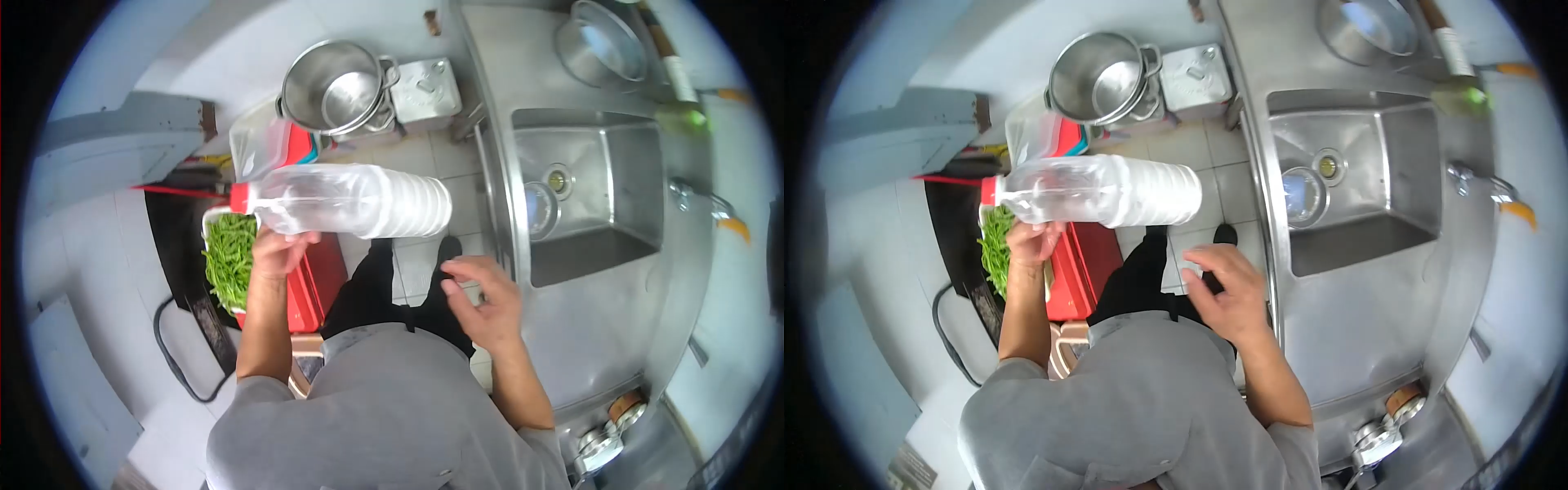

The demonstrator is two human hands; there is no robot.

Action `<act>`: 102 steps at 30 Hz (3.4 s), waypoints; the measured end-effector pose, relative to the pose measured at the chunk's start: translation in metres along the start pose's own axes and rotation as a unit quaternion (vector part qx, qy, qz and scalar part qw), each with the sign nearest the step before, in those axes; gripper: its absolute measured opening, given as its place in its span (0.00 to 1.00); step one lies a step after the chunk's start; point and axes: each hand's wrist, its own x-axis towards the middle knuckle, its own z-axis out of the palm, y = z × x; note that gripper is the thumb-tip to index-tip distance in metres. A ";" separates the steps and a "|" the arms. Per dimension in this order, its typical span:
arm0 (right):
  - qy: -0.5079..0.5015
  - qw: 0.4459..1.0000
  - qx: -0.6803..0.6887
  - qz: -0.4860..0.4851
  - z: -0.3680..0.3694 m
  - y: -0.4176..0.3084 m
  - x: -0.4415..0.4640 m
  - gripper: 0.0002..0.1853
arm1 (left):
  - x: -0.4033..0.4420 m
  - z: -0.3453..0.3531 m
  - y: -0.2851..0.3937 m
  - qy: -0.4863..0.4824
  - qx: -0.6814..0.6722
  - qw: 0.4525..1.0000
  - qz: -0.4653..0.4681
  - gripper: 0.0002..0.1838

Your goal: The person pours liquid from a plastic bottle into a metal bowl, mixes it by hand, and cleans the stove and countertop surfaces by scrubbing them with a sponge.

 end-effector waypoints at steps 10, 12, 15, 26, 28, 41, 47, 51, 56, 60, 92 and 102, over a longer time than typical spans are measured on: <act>0.232 0.971 0.060 0.001 0.017 -0.053 0.009 0.13 | -0.025 0.194 0.030 -0.401 0.431 0.770 0.245 0.29; 0.236 0.959 0.145 0.056 -0.004 -0.064 0.002 0.07 | -0.012 0.185 0.045 -0.410 0.409 0.771 0.267 0.27; 0.267 0.958 0.100 -0.023 -0.012 -0.083 -0.002 0.04 | -0.003 0.227 0.100 -0.333 0.407 0.806 0.271 0.22; 0.298 0.944 -0.098 0.102 -0.107 -0.131 -0.026 0.06 | 0.037 0.320 0.097 -0.589 0.435 0.595 0.331 0.23; 0.274 0.946 -0.151 0.085 -0.124 -0.130 -0.027 0.05 | 0.042 0.337 0.083 -0.578 0.487 0.570 0.321 0.19; 0.079 0.971 -0.016 0.226 -0.221 -0.107 -0.042 0.22 | 0.074 0.387 -0.021 -0.597 0.530 0.556 0.232 0.18; 0.148 0.948 -0.082 0.269 -0.206 -0.083 -0.035 0.26 | 0.089 0.375 -0.084 -0.499 0.531 0.667 0.154 0.15; 0.191 0.897 -0.198 0.345 -0.190 -0.072 -0.027 0.28 | 0.129 0.375 -0.132 -0.508 0.593 0.616 -0.106 0.31; 0.206 0.873 -0.232 0.376 -0.186 -0.062 -0.028 0.29 | 0.134 0.385 -0.134 -0.530 0.521 0.639 -0.200 0.27; 0.221 0.862 -0.230 0.394 -0.181 -0.051 -0.029 0.31 | 0.138 0.370 -0.146 -0.600 0.354 0.698 -0.162 0.17; -0.145 0.705 -0.435 0.541 -0.179 0.080 0.047 0.29 | 0.224 0.204 -0.090 -0.292 0.385 0.866 -0.128 0.19; -0.137 0.692 -0.452 0.546 -0.169 0.085 0.066 0.29 | 0.213 0.179 -0.080 -0.283 0.384 0.870 -0.127 0.19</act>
